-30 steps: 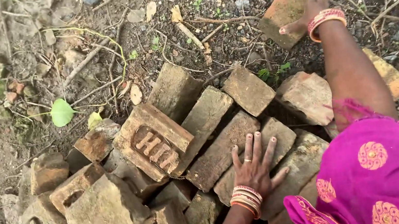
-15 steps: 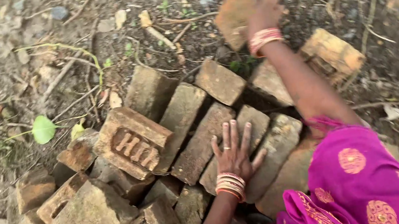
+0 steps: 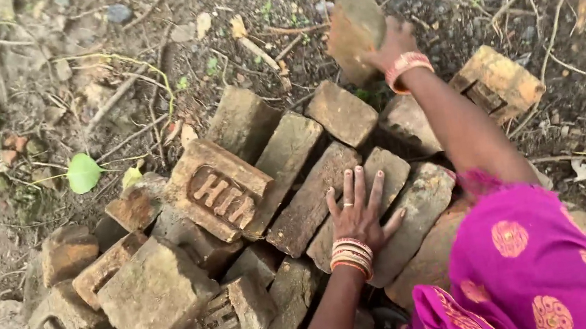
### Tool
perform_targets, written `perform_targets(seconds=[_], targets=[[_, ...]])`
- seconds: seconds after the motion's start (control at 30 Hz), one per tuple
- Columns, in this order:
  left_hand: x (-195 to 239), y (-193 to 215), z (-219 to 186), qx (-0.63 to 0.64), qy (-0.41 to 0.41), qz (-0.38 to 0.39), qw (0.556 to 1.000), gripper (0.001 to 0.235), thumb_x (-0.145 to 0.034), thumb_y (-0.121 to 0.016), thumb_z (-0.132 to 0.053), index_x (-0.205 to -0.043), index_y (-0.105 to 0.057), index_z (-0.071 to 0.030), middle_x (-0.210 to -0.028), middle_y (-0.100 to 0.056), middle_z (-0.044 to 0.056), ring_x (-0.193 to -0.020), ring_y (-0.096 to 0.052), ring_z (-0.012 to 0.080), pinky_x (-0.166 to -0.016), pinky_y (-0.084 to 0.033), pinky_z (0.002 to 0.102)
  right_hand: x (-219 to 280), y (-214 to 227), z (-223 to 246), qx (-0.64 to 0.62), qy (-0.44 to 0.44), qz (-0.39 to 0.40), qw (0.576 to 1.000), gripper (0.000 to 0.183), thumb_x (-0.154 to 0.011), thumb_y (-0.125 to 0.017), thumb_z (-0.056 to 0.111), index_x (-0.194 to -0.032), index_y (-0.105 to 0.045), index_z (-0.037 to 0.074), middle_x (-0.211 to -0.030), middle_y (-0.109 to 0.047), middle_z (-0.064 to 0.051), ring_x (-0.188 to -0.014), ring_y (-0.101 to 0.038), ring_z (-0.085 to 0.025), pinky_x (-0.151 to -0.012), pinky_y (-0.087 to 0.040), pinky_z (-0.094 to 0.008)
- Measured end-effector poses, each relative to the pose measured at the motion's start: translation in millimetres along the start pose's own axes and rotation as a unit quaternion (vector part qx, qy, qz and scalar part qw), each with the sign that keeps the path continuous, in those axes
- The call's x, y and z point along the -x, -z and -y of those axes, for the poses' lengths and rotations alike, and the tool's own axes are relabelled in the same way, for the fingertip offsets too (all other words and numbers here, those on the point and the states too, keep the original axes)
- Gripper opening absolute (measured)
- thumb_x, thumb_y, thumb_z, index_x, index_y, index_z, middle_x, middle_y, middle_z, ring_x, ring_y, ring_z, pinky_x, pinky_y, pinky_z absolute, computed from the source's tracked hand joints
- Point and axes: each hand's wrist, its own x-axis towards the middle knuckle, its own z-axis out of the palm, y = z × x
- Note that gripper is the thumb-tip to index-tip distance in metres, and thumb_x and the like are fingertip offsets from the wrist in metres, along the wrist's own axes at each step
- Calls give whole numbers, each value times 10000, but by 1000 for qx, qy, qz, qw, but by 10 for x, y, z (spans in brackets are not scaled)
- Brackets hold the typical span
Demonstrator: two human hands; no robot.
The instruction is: The person kneels on bare ground and arranges scattered bricks by hand, picking up individual bricks and placing them into a loose row or cluster, turning some to orient them. The person continues repositioning bricks from the surrounding pile into the arrangement throughout the clip.
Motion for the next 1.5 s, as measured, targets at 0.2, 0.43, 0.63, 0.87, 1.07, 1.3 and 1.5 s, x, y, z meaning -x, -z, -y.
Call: perform_targets(seconds=[0.2,0.43,0.63,0.87,1.07,1.3,1.5], targets=[[63,-19,-11,2,-2,9,1000,902,-898,-493,-723,-1628,-246,-254,-1689,-186,165,-1562,-143,341,-1171,-107,659,-75,-69,-550,150,43,23,987,1162,-686,-880,616,-1556,-319,88,-1506,-393,-268,-1311,-505,-485,-1086,-393,-650],[54,-44,9,8,-1,5,1000,905,-899,-489,-722,-1633,-236,-256,-1691,-185,154,-1564,-138,333,-1174,-97,664,187,-55,-713,260,93,36,960,1189,-679,-857,695,-1524,-351,27,-1490,-422,-276,-1292,-521,-476,-1063,-377,-661],[51,-25,17,22,0,33,999,904,-899,-477,-728,-1627,-224,-255,-1691,-173,165,-1569,-128,340,-1196,-84,657,317,-342,-755,198,87,-70,974,1102,-745,-851,596,-1547,-336,44,-1453,-415,-235,-1282,-479,-457,-1026,-398,-603],[65,-28,44,13,-20,-6,1000,890,-911,-485,-708,-1636,-241,-252,-1694,-173,169,-1566,-131,358,-1186,-93,659,538,-384,-1003,169,113,-80,976,1139,-750,-857,551,-1581,-261,49,-1625,-253,-213,-1412,-352,-477,-1100,-334,-594],[260,-112,102,17,-35,-36,999,828,-946,-521,-646,-1628,-258,-256,-1694,-186,165,-1565,-161,355,-1216,-136,635,1503,-216,-1514,164,196,-106,961,1022,-857,-702,631,-1664,-245,200,-1718,-140,-234,-1548,-277,-461,-1215,-274,-613],[1146,-368,416,-72,-30,-35,996,762,-966,-589,-465,-1631,-287,-250,-1707,-180,124,-1568,-168,346,-1219,-165,580,2960,-66,-2069,330,227,39,915,972,-887,-544,681,-1629,-161,183,-1660,-185,-224,-1498,-220,-403,-1194,-183,-597],[1716,-385,406,-30,-13,-17,999,676,-978,-553,-498,-1565,-404,-197,-1712,-148,122,-1565,-148,342,-1197,-222,586,3819,-245,-2491,296,293,-71,906,844,-884,-562,602,-1572,-309,185,-1622,-330,-119,-1518,-293,-309,-1204,-257,-585]])
